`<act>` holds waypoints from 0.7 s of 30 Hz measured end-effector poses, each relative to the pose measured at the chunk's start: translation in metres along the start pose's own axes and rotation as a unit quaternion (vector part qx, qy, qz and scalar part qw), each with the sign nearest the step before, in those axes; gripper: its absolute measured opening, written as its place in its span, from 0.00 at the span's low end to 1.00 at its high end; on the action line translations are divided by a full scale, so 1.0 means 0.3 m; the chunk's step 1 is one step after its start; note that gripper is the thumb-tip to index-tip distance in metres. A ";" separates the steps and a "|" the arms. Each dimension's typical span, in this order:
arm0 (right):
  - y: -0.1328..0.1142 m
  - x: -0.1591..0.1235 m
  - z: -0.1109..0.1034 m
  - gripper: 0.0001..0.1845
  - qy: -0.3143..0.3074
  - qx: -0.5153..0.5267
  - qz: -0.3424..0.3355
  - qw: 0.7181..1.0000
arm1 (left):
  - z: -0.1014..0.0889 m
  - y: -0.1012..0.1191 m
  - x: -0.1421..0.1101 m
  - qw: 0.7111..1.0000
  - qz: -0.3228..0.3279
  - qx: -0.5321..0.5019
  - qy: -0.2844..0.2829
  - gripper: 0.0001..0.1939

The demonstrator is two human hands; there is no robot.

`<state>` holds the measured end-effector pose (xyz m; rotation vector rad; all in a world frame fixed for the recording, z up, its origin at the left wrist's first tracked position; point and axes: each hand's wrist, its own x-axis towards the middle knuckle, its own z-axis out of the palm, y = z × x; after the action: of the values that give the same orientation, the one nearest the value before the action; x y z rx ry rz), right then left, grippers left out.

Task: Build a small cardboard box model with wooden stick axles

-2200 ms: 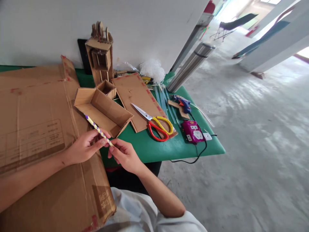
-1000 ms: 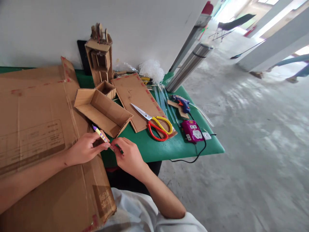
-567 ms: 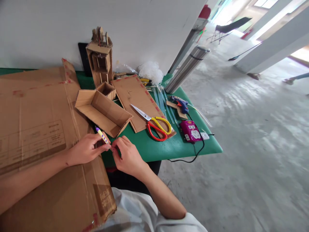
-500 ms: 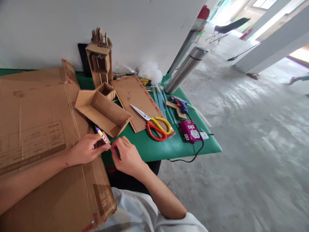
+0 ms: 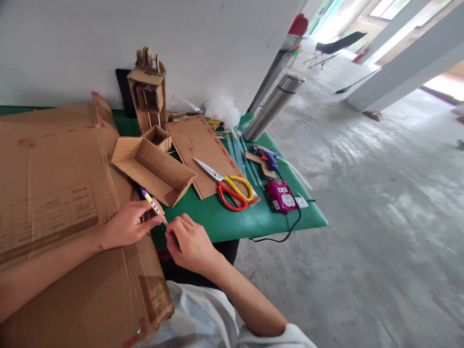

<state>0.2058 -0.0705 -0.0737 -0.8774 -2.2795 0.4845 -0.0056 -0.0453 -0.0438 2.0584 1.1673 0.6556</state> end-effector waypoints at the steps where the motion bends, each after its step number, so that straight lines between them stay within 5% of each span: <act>1: -0.003 -0.012 -0.017 0.06 -0.020 0.008 0.004 1.000 | -0.001 0.001 -0.001 1.000 0.005 -0.006 0.000 0.12; 8: 0.118 -0.275 -0.230 0.12 -0.183 -0.058 0.125 0.973 | -0.005 0.004 -0.006 0.999 -0.007 -0.041 0.019 0.14; 11: 0.226 -0.481 -0.327 0.11 -0.223 -0.170 0.281 0.918 | -0.002 0.004 -0.005 0.999 -0.002 -0.036 0.027 0.14; 15: 0.301 -0.674 -0.405 0.29 -0.257 -0.212 0.388 0.859 | 0.003 0.007 -0.001 0.999 -0.021 -0.034 0.034 0.13; 19: 0.252 -0.597 -0.403 0.14 -0.291 -0.109 0.325 0.893 | 0.002 0.011 0.000 0.998 -0.040 -0.040 0.035 0.13; 21: 0.204 -0.467 -0.383 0.14 -0.226 -0.062 0.263 0.936 | -0.001 0.013 -0.002 0.997 -0.048 -0.050 0.031 0.13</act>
<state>0.3920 -0.1125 -0.0833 -1.5951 -2.4838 0.8561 -0.0039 -0.0471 -0.0406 1.8992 1.2351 0.7221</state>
